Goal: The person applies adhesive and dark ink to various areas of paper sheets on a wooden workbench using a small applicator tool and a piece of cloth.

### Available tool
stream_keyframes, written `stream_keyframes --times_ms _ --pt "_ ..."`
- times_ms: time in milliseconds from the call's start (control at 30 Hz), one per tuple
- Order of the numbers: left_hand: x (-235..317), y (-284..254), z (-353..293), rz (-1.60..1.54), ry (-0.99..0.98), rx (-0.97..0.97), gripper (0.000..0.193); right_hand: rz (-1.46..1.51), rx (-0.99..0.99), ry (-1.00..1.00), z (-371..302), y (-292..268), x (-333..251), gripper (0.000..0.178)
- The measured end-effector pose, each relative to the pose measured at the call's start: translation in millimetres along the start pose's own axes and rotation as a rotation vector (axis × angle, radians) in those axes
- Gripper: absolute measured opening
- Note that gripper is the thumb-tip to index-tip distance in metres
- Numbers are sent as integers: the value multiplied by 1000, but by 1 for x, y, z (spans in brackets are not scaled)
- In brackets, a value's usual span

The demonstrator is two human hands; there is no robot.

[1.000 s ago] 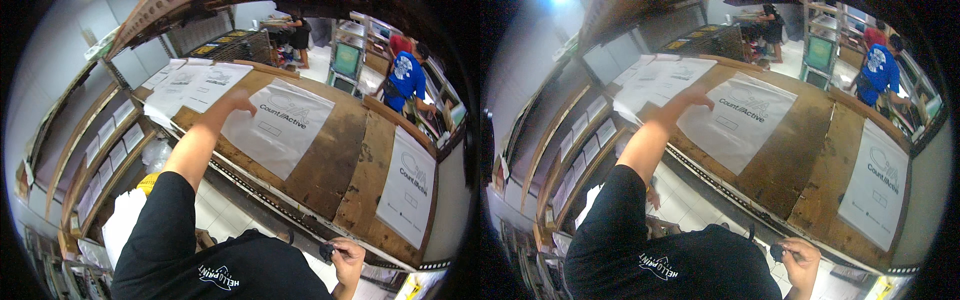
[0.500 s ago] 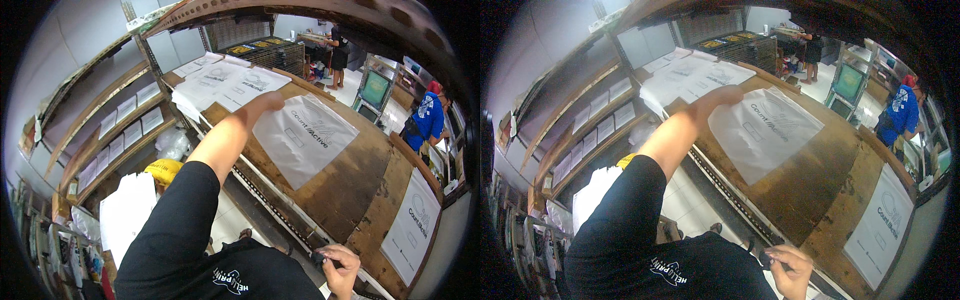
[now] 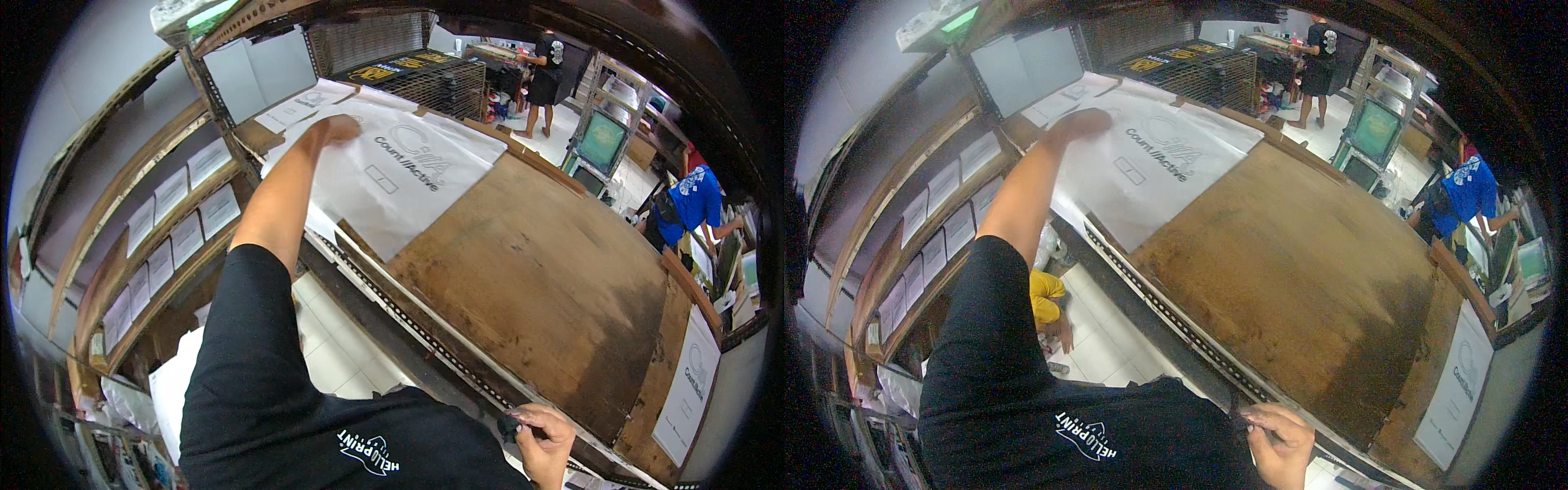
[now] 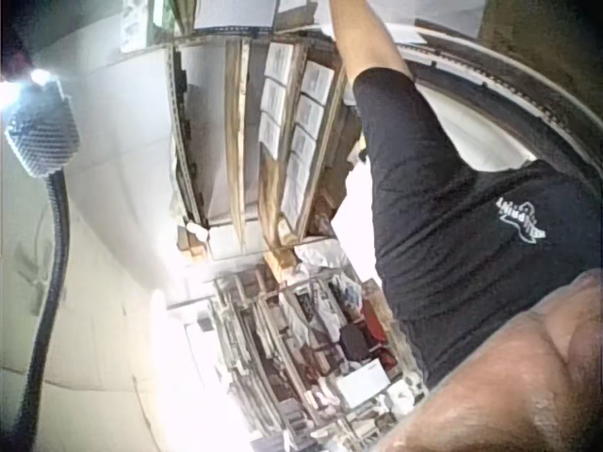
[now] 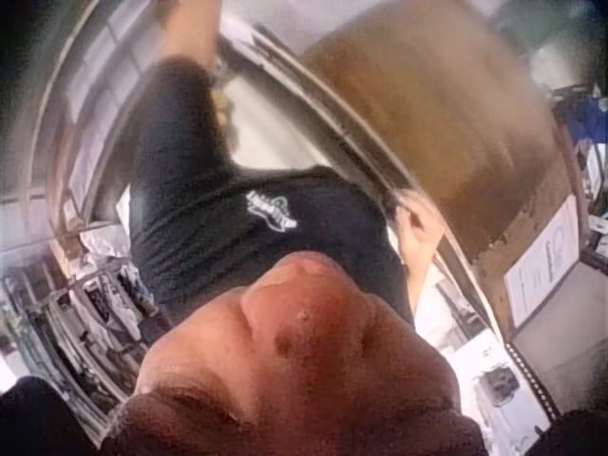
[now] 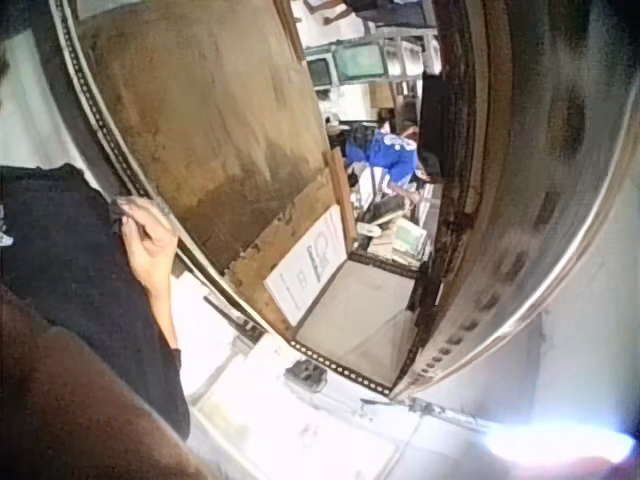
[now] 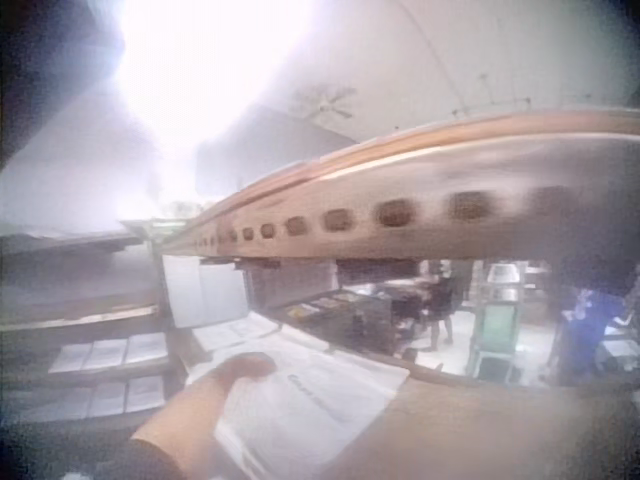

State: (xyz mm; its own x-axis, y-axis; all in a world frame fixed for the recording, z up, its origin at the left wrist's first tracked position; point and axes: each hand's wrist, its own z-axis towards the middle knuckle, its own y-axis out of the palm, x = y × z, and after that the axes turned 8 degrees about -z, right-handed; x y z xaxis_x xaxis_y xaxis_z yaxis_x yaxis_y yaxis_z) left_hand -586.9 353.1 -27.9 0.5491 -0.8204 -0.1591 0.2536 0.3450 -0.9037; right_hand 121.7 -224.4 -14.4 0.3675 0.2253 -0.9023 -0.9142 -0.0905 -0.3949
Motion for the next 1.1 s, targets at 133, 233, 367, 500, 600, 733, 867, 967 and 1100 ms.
stream_keyframes --times_ms 133,233,367,500,600,733,867,967,1100 --pt "-30 46 39 -288 -636 -386 15 -151 114 159 34 48 -18 18" --pt "-43 22 9 263 -245 -599 15 -202 119 156 39 60 -17 17" --pt "-60 19 -18 304 -323 -586 26 -106 163 208 46 76 -12 16" --pt "-73 18 -28 271 -652 -544 31 -62 189 249 52 84 -11 16" --pt "-76 10 -36 206 -853 -442 35 -57 180 221 58 84 -13 17" --pt "-25 5 2 331 -1063 -240 40 -97 203 233 62 90 -16 18" --pt "25 -17 9 412 -1152 403 41 -21 213 267 52 88 -10 21" --pt "46 -26 37 67 -979 483 38 -47 155 318 52 84 -7 20" --pt "166 -9 107 -300 -498 247 35 16 280 224 68 98 3 12"
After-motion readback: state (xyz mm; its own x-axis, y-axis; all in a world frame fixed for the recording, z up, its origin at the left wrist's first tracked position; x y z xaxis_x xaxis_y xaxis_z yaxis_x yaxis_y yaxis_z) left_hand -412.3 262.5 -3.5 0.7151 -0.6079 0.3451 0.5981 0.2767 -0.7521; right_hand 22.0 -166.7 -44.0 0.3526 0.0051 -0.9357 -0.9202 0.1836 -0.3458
